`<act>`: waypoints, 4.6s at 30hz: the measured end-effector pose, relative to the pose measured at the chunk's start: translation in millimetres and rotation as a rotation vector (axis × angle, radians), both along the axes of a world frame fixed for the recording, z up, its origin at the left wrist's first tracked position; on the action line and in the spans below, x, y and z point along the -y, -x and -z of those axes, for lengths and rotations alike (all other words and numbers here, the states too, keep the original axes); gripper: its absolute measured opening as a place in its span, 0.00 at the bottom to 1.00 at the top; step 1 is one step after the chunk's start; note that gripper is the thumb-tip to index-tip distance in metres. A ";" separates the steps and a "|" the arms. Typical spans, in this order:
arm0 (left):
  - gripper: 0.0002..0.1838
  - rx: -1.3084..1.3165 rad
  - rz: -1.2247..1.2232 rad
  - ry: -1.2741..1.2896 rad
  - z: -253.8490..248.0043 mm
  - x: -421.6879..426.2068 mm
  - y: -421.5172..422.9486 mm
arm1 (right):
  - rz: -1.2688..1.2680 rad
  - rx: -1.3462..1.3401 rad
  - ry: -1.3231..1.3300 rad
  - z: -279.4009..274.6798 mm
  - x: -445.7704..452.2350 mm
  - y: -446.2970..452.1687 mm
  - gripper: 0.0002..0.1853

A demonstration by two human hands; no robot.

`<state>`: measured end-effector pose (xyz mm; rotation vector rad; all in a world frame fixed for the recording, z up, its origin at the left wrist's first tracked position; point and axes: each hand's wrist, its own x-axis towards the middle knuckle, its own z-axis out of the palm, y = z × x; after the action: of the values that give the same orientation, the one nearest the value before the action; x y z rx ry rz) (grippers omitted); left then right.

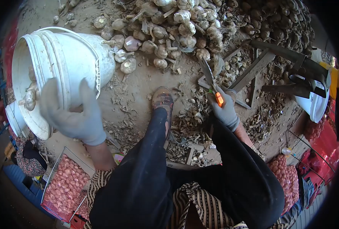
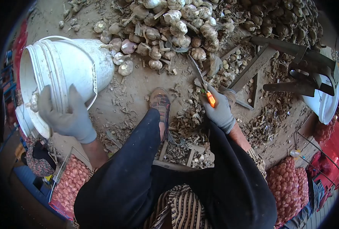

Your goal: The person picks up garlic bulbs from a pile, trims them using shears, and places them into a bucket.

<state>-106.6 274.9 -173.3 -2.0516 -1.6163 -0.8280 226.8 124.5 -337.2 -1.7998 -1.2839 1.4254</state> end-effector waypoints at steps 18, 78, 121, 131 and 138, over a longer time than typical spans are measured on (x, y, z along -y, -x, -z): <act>0.25 1.134 0.059 1.308 146.5 63.0 -89.9 | -0.437 0.356 -0.122 -19.1 -17.8 8.4 0.35; 0.26 -0.340 -0.282 -0.298 -41.7 -13.3 48.7 | 0.060 -0.158 -0.010 -6.3 -0.9 6.1 0.27; 0.16 1.556 0.081 1.193 151.5 0.9 -19.8 | -0.070 -0.048 -0.007 -7.5 0.5 5.8 0.27; 0.30 -0.214 -0.168 1.146 201.7 -103.1 -18.4 | -0.056 -0.087 0.011 -11.6 -7.8 8.6 0.28; 0.32 1.306 0.027 1.263 147.7 -36.9 -0.6 | -0.036 -0.052 0.035 -10.4 -2.5 0.2 0.28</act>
<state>-106.1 311.8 -320.9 -2.2475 -3.5008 -1.5954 226.6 126.9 -326.8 -1.7579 -1.2788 1.5135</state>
